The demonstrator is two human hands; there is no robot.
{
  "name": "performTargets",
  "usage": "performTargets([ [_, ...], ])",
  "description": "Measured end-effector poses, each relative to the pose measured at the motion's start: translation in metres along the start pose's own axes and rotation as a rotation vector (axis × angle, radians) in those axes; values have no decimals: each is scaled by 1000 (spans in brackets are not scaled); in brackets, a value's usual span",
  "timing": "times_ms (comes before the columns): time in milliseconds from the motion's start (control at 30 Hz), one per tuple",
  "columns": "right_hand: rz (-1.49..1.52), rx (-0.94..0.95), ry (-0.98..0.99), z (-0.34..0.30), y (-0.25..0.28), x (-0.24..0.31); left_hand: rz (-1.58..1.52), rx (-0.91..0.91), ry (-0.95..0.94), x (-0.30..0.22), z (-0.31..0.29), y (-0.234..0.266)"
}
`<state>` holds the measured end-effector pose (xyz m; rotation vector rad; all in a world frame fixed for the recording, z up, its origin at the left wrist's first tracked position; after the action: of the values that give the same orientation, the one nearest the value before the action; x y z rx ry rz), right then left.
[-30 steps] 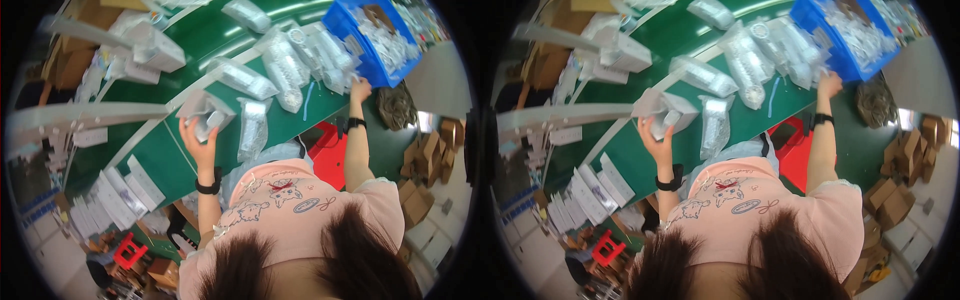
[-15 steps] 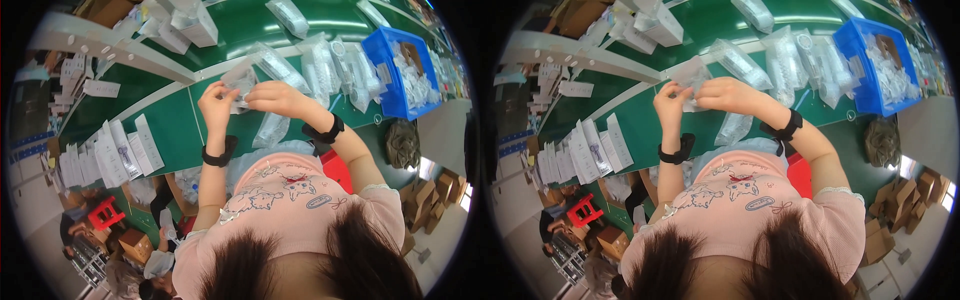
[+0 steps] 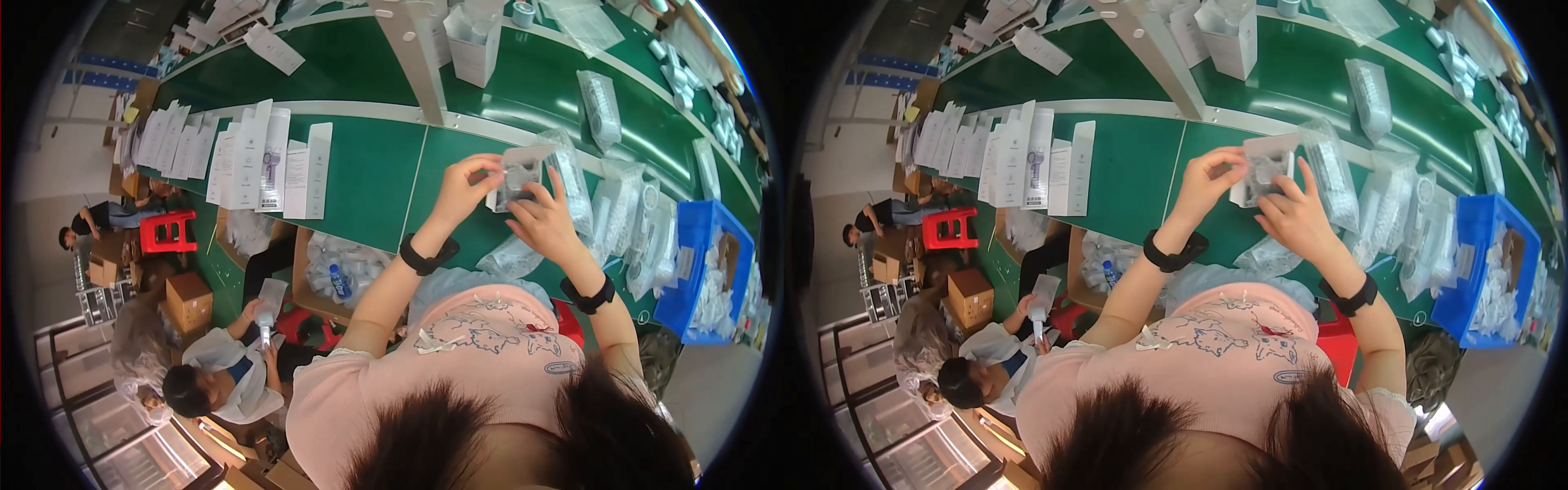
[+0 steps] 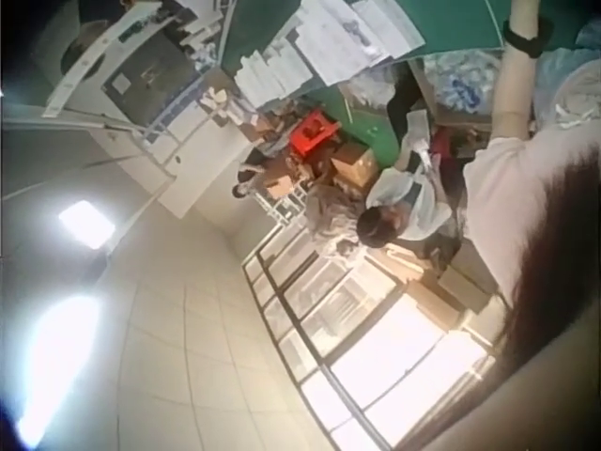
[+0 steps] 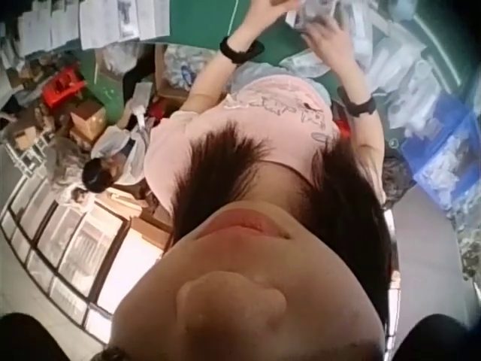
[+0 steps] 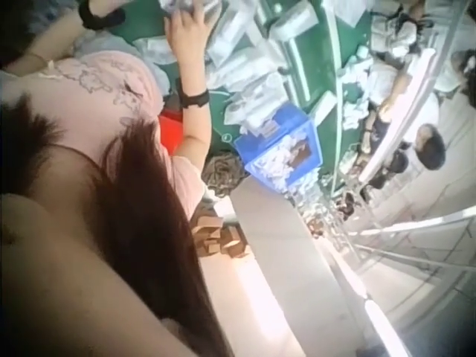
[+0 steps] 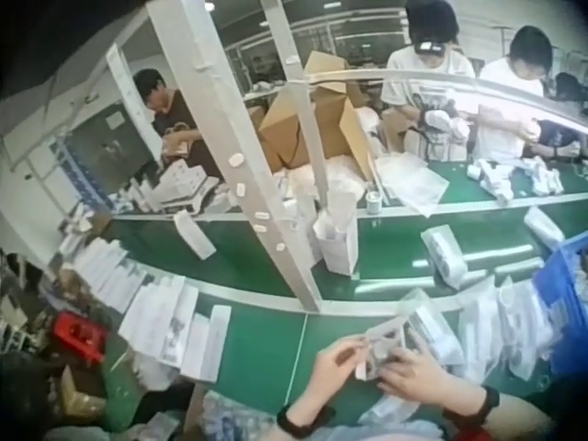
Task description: The person packs handheld fans by placing them into bubble wrap bags, inserting the bagged fans and instruction manuals into cardboard boxes, and stacking the finished boxes on the table.
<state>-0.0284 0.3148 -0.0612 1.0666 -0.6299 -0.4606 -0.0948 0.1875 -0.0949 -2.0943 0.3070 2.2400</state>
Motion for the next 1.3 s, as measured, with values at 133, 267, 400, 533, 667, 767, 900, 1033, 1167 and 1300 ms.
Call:
performTargets([
  [133, 89, -228, -107, -11, 19, -24, 553, -282, -207, -30, 1, 76],
  [267, 801, -321, -450, -35, -29, -74, 1545, -562, -43, 37, -35, 261],
  [400, 910, -233, -616, -19, -55, -103, 1719, -283, 518, 111, -79, 307],
  [533, 1024, -527, -586, 11, -11, -171, 1635, -273, 477, 103, -82, 236],
  [667, 870, -614, -595, 53, -4, -259, 1433, -100, 483, 74, -97, 97],
  [767, 735, -630, -642, 73, -7, -300, 1304, -2, 462, 58, -83, 65],
  [900, 574, -602, -462, 75, -17, -312, 1085, -57, 418, 69, -46, 86],
  [1033, -119, -74, -839, 47, -39, -344, 682, 56, 431, 142, -44, 125],
  [1167, 43, 170, -1175, 17, -75, -387, 229, 156, 552, 141, -38, 91],
  [1300, 27, 227, -1146, 25, -89, -380, 71, -3, 263, 51, -4, 55],
])
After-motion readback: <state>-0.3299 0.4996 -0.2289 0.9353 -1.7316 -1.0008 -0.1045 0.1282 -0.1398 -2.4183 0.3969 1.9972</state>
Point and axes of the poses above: each hand's wrist, its own z-axis towards the middle knuckle, its own y-axis out of the back of the hand, x = y × z, the point moved 9 cm from there along z, towards the middle knuckle, and after that the axes turned 1 degree about z, right-handed, at the moved point
